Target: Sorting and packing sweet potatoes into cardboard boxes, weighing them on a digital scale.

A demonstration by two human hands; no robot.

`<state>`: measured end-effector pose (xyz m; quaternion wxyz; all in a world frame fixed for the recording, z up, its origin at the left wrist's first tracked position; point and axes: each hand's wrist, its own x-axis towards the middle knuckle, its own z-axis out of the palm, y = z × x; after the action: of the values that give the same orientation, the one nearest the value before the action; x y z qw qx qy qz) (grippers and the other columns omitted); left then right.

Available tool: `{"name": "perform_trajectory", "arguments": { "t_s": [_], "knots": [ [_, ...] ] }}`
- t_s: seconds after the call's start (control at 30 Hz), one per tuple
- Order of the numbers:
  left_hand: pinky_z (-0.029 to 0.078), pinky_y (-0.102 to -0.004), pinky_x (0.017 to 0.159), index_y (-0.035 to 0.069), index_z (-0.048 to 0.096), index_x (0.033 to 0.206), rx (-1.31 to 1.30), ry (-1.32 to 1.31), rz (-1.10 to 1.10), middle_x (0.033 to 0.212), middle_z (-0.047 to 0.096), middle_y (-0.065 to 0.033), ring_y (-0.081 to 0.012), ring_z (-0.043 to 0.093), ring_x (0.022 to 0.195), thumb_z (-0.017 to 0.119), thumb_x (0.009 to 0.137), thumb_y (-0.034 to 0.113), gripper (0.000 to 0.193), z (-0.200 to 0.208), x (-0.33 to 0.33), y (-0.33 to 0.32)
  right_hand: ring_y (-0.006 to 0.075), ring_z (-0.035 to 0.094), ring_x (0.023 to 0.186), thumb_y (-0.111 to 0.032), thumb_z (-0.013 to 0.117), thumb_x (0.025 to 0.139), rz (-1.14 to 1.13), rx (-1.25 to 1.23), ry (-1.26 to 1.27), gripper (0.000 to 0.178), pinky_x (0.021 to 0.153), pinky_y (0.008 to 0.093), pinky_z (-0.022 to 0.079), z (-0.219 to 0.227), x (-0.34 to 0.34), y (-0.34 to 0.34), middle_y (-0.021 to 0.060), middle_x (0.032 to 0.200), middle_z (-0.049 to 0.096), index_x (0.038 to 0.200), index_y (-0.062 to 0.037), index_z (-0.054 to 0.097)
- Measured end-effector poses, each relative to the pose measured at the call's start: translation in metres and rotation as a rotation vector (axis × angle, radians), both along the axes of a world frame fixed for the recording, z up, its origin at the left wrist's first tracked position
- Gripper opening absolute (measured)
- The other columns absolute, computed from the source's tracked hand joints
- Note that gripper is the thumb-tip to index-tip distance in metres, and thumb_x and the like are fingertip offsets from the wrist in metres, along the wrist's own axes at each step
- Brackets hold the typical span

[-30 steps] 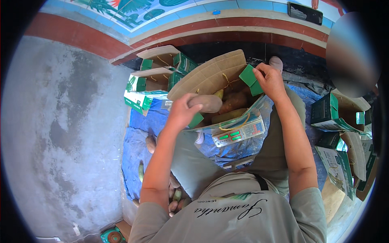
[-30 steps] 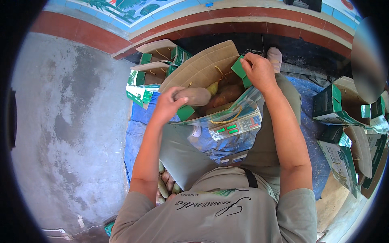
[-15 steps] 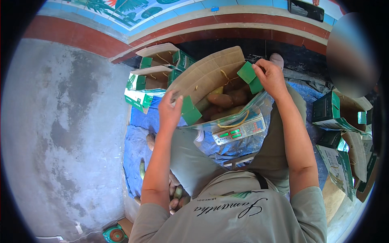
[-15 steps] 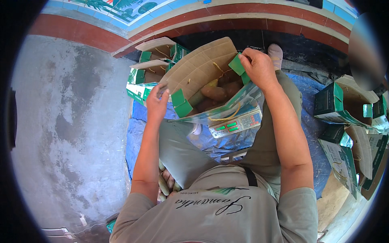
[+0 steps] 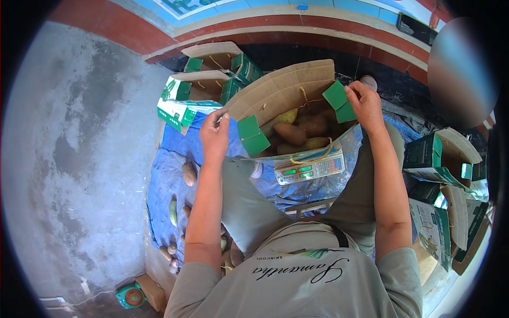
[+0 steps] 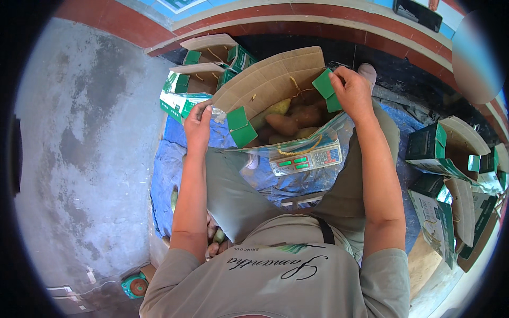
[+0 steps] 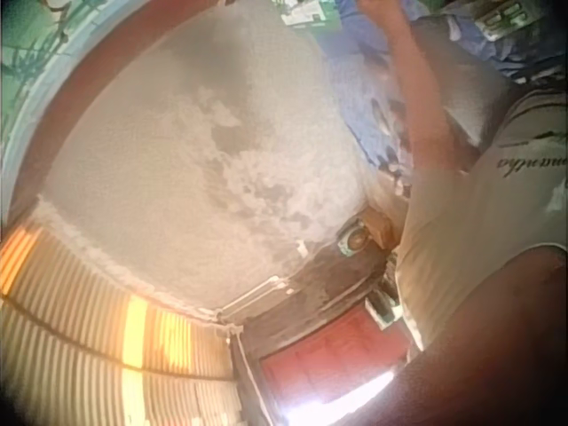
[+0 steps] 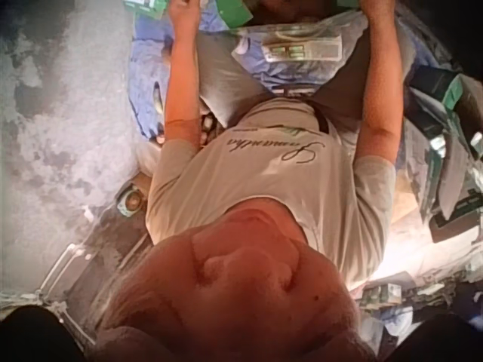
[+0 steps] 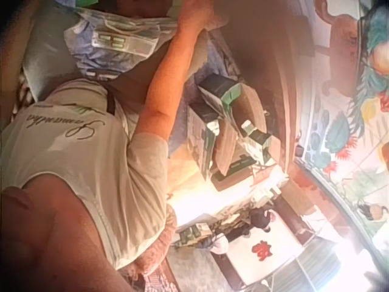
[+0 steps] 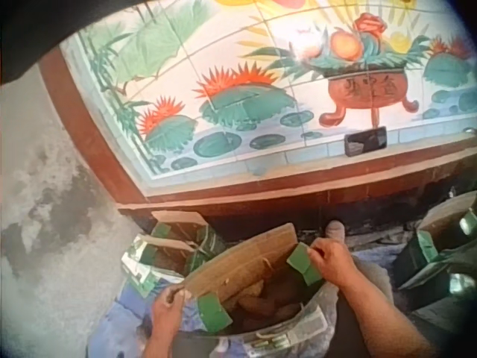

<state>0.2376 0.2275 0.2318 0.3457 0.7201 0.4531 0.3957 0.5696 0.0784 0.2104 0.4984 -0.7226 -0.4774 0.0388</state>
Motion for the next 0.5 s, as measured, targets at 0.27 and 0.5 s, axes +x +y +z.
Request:
{"name": "perform_trajectory", "arguments": {
  "t_s": [0.27,0.5],
  "knots": [
    [0.047,-0.0261,0.073,0.0,0.064,0.101,-0.004,-0.052,0.028,0.094,0.064,-0.007,-0.0116,0.058,0.081,0.06,0.087,0.013,0.02,0.004,-0.0041,-0.0036,0.026,0.056,0.057,-0.017,0.061,0.084,0.005,-0.026,0.002,0.016,0.055,0.034,0.044,-0.0027,0.0,0.0015,0.0142,0.064,0.058,0.077,-0.002,0.06],
    [0.048,-0.0278,0.075,0.0,0.064,0.1,-0.01,-0.049,0.032,0.094,0.064,-0.0098,-0.0145,0.059,0.083,0.06,0.087,0.015,0.02,0.0017,-0.0052,-0.0034,0.0244,0.056,0.056,-0.016,0.061,0.084,0.01,-0.04,0.009,0.016,0.054,0.0328,0.043,-0.0012,-0.0014,0.0019,0.0136,0.063,0.057,0.078,-0.002,0.06]
  ]
}}
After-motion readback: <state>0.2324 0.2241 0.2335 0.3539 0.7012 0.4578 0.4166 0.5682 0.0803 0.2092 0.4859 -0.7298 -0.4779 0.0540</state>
